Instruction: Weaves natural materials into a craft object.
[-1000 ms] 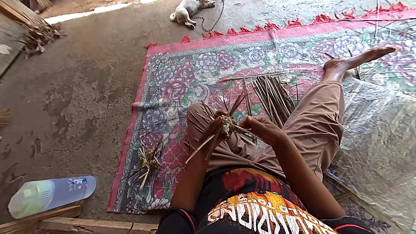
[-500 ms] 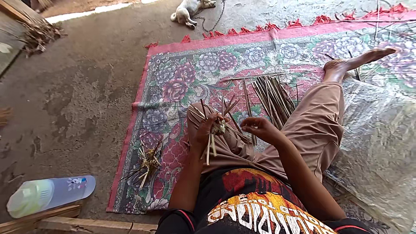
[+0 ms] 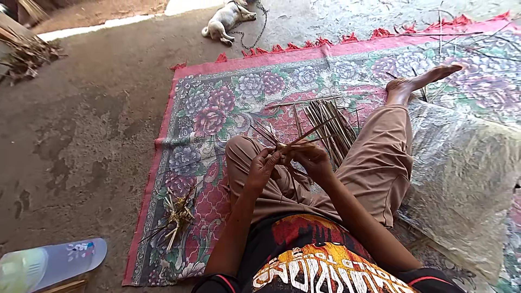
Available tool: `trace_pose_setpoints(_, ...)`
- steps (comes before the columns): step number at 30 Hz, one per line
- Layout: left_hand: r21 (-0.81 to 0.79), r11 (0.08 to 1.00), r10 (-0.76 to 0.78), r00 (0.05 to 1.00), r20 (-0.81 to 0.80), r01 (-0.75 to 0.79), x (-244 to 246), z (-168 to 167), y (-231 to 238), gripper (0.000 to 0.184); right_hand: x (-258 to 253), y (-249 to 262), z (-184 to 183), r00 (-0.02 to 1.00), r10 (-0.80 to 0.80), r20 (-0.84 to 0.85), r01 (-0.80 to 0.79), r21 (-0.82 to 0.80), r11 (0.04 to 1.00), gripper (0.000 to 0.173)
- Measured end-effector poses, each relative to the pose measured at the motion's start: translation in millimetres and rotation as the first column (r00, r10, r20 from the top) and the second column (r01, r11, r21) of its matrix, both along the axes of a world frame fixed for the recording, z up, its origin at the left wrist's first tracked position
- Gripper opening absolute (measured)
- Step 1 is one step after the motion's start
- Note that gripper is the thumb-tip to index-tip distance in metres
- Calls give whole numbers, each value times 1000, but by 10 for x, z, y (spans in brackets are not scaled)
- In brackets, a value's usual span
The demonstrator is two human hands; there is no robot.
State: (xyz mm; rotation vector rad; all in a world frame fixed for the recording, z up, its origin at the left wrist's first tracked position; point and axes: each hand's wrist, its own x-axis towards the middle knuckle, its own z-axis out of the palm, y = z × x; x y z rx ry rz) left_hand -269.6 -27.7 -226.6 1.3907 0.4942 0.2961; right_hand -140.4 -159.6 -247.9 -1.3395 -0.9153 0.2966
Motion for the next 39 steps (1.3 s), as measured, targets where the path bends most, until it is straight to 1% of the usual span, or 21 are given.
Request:
trace_pose_setpoints(1,11,1000,5,1000,29,-5,-17,1,8,29,-1,-11,30,990,4,-140,-1,24,1000,16)
trace_pose_setpoints(3,50,998,24,995,93,-29,-34,18,0,34,-1,-20,60,916,18,-400,8,64,998,16)
trace_pose_setpoints(6,94,988,97,964,249,-123,-15,20,-66,32,-14,4,20,763,47,-645,28,105,994,19)
trace_pose_setpoints(8,142,970,129,912,389,-197,12,-62,-112,27,-52,42,22,652,71,-755,61,145,988,21)
trace_pose_setpoints(10,200,944,131,853,505,-263,36,-180,-134,21,-86,76,48,509,114,-853,98,189,977,22)
trace_pose_setpoints(12,294,909,102,842,529,-295,34,-295,-105,10,-93,89,37,395,182,-901,110,242,964,28)
trace_pose_setpoints(13,333,895,97,858,504,-296,26,-344,-80,10,-91,89,24,360,207,-910,107,261,959,30)
trace_pose_setpoints(14,349,893,101,882,461,-284,20,-382,-54,21,-86,87,9,343,227,-912,83,270,959,31)
trace_pose_setpoints(15,349,902,92,904,418,-253,16,-403,-29,37,-86,89,4,339,229,-913,54,261,964,31)
trace_pose_setpoints(17,312,936,33,921,388,-165,15,-375,-34,66,-110,83,1,380,208,-901,-53,203,978,28)
trace_pose_setpoints(18,278,952,16,925,380,-131,26,-333,-70,74,-131,77,-10,423,205,-883,-131,165,978,28)
trace_pose_setpoints(19,254,960,9,924,383,-115,53,-296,-109,72,-154,75,-21,468,205,-859,-206,120,971,28)
trace_pose_setpoints(20,243,964,1,915,403,-108,86,-267,-136,61,-174,76,-25,525,193,-829,-262,58,963,28)
trace_pose_setpoints(22,294,948,-22,896,444,-122,125,-227,-130,48,-177,70,-16,728,148,-670,-303,-121,945,27)
trace_pose_setpoints(24,401,903,-49,888,457,-156,125,-195,-79,45,-135,36,-14,887,92,-453,-207,-212,955,27)
trace_pose_setpoints(26,478,860,-68,886,459,-182,112,-192,-23,45,-86,-17,13,957,55,-284,-95,-126,987,21)
trace_pose_setpoints(28,505,847,-104,878,467,-168,102,-211,8,47,-57,-61,104,985,89,-145,-89,6,996,10)
trace_pose_setpoints(30,462,876,-113,873,475,-139,106,-219,-34,49,-74,-64,161,991,126,-42,-123,63,990,22)
trace_pose_setpoints(33,360,928,-95,877,471,-93,107,-235,-138,45,-153,3,53,994,106,27,-108,62,992,20)
trace_pose_setpoints(35,301,947,-47,881,470,-110,123,-293,-180,41,-189,34,-35,998,55,33,-56,40,998,20)
trace_pose_setpoints(39,247,953,30,868,495,-174,134,-364,-202,34,-265,89,-85,994,-26,107,29,-28,999,24)
